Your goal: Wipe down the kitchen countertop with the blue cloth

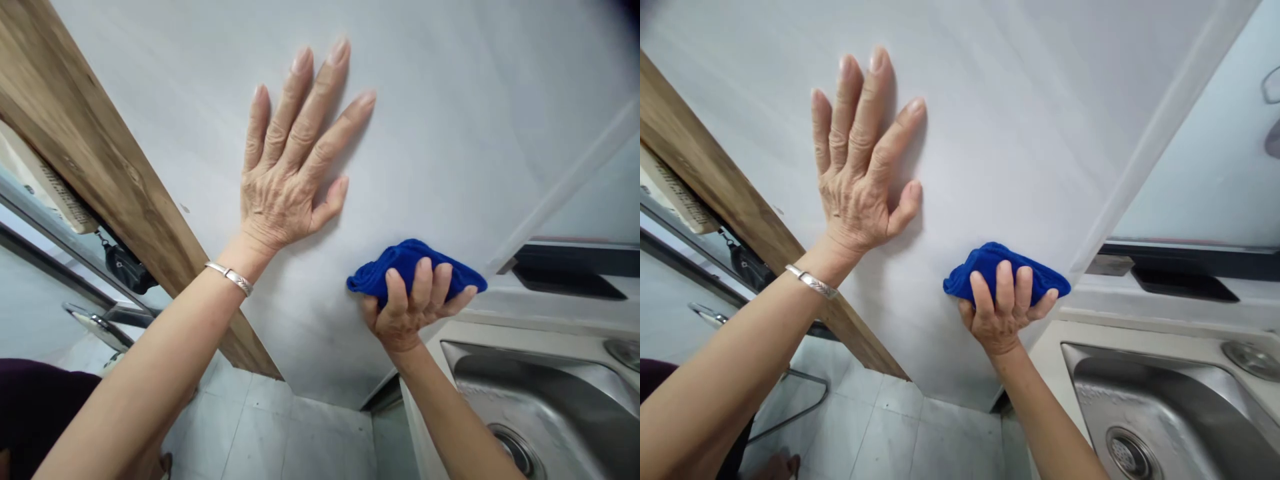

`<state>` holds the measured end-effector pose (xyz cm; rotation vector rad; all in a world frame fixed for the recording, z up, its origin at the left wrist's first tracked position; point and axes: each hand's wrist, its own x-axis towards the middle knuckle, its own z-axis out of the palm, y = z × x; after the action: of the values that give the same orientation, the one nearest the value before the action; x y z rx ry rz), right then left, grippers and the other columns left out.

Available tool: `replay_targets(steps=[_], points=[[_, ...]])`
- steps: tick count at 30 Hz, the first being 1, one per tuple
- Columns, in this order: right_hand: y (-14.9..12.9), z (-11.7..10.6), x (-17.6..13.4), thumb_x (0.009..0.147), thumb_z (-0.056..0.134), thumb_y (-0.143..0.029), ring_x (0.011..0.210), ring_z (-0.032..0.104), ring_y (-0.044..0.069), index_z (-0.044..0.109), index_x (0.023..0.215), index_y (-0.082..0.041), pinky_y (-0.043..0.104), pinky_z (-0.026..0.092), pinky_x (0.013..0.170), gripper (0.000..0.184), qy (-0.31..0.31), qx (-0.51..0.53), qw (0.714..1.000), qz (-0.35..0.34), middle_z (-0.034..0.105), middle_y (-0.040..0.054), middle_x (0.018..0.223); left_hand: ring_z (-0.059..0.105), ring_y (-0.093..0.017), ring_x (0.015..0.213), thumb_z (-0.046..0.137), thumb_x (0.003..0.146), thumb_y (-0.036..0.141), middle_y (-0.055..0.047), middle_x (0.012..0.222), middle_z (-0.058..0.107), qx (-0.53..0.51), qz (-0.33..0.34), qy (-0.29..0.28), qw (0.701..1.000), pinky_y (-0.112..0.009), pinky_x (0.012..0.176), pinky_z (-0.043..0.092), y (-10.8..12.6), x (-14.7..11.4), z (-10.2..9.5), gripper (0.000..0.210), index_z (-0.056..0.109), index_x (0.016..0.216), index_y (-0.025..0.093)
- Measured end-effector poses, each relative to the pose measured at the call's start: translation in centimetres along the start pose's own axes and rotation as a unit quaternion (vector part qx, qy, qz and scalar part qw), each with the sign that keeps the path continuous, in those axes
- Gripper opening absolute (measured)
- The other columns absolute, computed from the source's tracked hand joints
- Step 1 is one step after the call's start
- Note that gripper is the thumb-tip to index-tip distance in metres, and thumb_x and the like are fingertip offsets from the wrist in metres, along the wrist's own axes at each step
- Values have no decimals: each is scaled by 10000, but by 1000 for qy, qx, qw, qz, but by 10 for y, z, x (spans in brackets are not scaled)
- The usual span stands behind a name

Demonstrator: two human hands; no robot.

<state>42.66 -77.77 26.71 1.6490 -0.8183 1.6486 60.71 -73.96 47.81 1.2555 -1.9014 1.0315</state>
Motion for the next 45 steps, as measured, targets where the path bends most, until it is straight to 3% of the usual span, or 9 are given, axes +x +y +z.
replay_targets(steps=[8,11,19,23,28,32,36,39,45], points=[[-31,-17,-134,857,599,-326,1471,205,207,567,1281,-361,479,-29,1233,426,-168,91,971,-142,490,-22,1459,-41,-271,1499,430,856,667,33,1603,264,-8,5,14,1000,-453,1215,-162,-1,3,3,699,382,1458,314],[-34,-19,-195,840,545,-123,1477,160,144,536,1310,-354,415,-77,1235,523,-245,139,924,-258,403,-75,1516,-45,-274,1498,435,862,651,36,1605,256,-12,0,20,1000,-455,1220,-154,0,1,3,686,382,1458,316],[10,-39,-279,717,298,38,1316,422,-3,650,1138,-217,146,359,1107,606,-248,275,848,-379,511,-84,1433,-38,-275,1495,423,891,553,48,1614,206,30,-12,4,999,-513,1232,-88,8,-2,-2,636,346,1478,321],[24,-41,-261,762,347,15,1323,432,38,609,1220,-187,177,363,1117,565,-260,274,833,-405,503,-38,1446,-33,-259,1494,437,889,519,67,1608,207,37,-19,4,999,-512,1240,-66,9,-4,-3,631,331,1484,336],[40,-44,-148,854,414,-68,1419,300,85,527,1321,-328,318,50,1243,546,-277,176,873,-362,426,-84,1499,29,-248,1498,437,882,497,67,1597,233,51,-4,11,999,-512,1248,-11,7,-6,-1,634,325,1487,342],[51,-36,-30,864,586,-232,1410,351,198,522,1329,-325,459,80,1233,478,-126,89,974,-167,401,-11,1521,41,-237,1497,433,878,491,63,1581,283,47,-7,13,999,-502,1251,15,7,-7,-1,630,336,1483,344],[28,-13,38,838,560,-346,1401,351,338,489,1368,-193,597,133,1192,556,32,58,998,12,420,113,1499,53,-238,1497,403,891,488,59,1583,281,50,8,18,999,-486,1248,17,7,-7,0,616,333,1485,340],[-18,4,31,859,494,-364,1415,307,378,461,1384,-158,664,152,1157,565,48,38,996,57,361,156,1526,44,-237,1498,379,906,480,53,1593,265,66,20,21,997,-474,1244,-5,8,-6,1,611,316,1494,326],[-125,27,-72,861,568,-327,1446,276,228,539,1316,-329,495,-18,1233,456,-99,108,981,-124,561,17,1391,-15,-238,1495,336,924,500,86,1605,230,72,3,2,997,-461,1238,-58,13,-4,0,605,275,1503,334]])
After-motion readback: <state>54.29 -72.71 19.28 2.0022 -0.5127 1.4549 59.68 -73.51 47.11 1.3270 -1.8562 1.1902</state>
